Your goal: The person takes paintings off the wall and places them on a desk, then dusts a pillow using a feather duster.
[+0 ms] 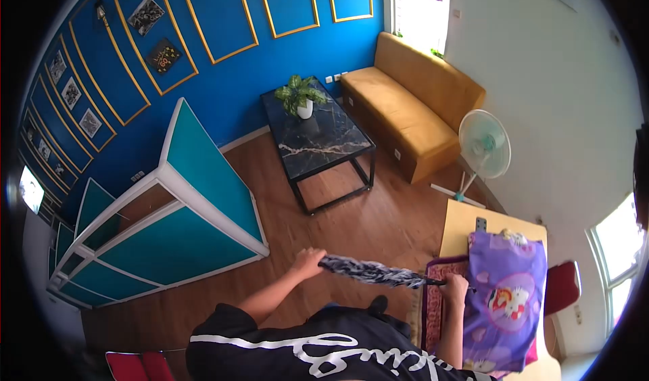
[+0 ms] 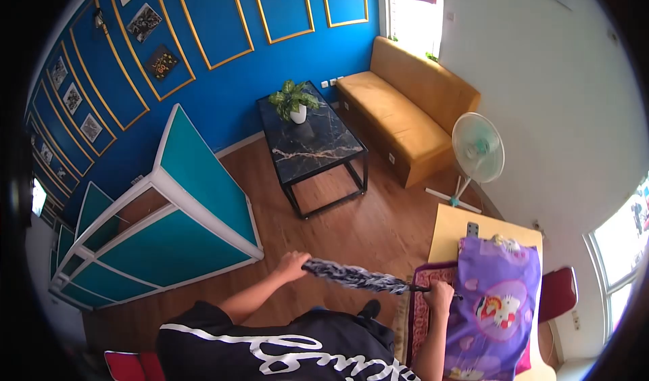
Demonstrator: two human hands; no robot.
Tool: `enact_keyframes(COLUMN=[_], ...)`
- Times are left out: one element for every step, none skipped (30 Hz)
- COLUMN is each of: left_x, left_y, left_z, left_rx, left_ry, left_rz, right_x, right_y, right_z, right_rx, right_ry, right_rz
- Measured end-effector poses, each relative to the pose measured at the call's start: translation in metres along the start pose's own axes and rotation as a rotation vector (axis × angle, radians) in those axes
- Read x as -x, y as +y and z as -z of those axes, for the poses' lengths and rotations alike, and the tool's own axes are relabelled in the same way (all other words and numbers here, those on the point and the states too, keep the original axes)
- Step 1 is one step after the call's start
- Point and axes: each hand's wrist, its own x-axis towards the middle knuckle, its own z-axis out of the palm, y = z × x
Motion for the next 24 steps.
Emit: enact_keyframes(left_x=[-0.023,-0.044,-0.061,-0.077,-0.09,-0.102,-0.113,-0.124,-0.133,-0.141,-0.149,-0.156,-0.164,-0.172,-0.177,-0.184,-0.194,-0.205,-0.219,-0.239,-0.258,-0.281,-0.305,-0.333], left_y=[-0.009,-0.021,-0.029,-0.038,-0.048,-0.06,-0.073,-0.086,-0.097,-0.103,-0.11,-0.116,-0.122,-0.134,-0.149,-0.163,-0.172,-0.181,-0.19,-0.199,-0.207,-0.216,-0.222,-0.22], left_z=[0.002,0.002,0.007,0.009,0.009,0.007,0.002,-0.006,-0.022,-0.032,-0.043,-0.052,-0.06,-0.072,-0.09,-0.103,-0.109,-0.113,-0.117,-0.122,-0.126,-0.128,-0.13,-0.12], left_rx=[-0.011,-0.02,0.038,0.101,0.161,0.221,0.256,0.286,0.265,0.278,0.336,0.388,0.364,0.362,0.391,0.419,0.457,0.463,0.48,0.498,0.488,0.489,0.49,0.445], left_ry=[0.146,0.288,0.355,0.408,0.419,0.42,0.336,0.243,0.306,0.247,0.165,0.076,-0.012,-0.078,-0.12,-0.16,-0.222,-0.272,-0.291,-0.301,-0.326,-0.361,-0.396,-0.436], left_rz=[0.066,0.132,0.228,0.321,0.367,0.404,0.422,0.438,0.392,0.365,0.382,0.4,0.399,0.362,0.37,0.382,0.42,0.396,0.38,0.364,0.324,0.288,0.255,0.249], right_x=[-0.02,-0.039,-0.057,-0.072,-0.093,-0.114,-0.132,-0.147,-0.164,-0.174,-0.181,-0.181,-0.176,-0.173,-0.164,-0.149,-0.137,-0.13,-0.125,-0.129,-0.147,-0.148,-0.171,-0.193], right_y=[0.001,-0.003,0.01,0.018,0.016,0.021,0.022,0.021,0.02,0.009,0.005,0.002,-0.003,-0.011,-0.01,-0.003,0.001,0.006,0.013,0.017,0.01,0.029,0.021,0.014], right_z=[0.011,0.023,0.016,0.004,0.008,-0.001,-0.01,-0.025,-0.042,-0.048,-0.065,-0.08,-0.082,-0.08,-0.081,-0.085,-0.083,-0.076,-0.068,-0.059,-0.038,-0.045,-0.025,-0.003], right_rx=[-0.063,-0.125,-0.062,-0.107,-0.148,-0.071,-0.195,-0.305,-0.374,-0.485,-0.675,-0.87,-0.96,-1.054,-1.186,-1.369,-1.633,-1.896,-2.037,-2.188,-1.985,-2.117,-2.036,-2.142], right_ry=[0.011,0.018,-0.09,-0.146,-0.204,-0.353,-0.442,-0.428,-0.524,-0.59,-0.601,-0.597,-0.639,-0.664,-0.707,-0.749,-0.713,-0.648,-0.646,-0.639,-0.632,-0.527,-0.405,-0.353], right_rz=[-0.033,-0.069,-0.104,-0.151,-0.215,-0.302,-0.314,-0.225,-0.236,-0.323,-0.411,-0.504,-0.715,-0.926,-1.083,-1.28,-1.512,-1.729,-1.851,-1.956,-1.942,-1.953,-2.043,-2.071])
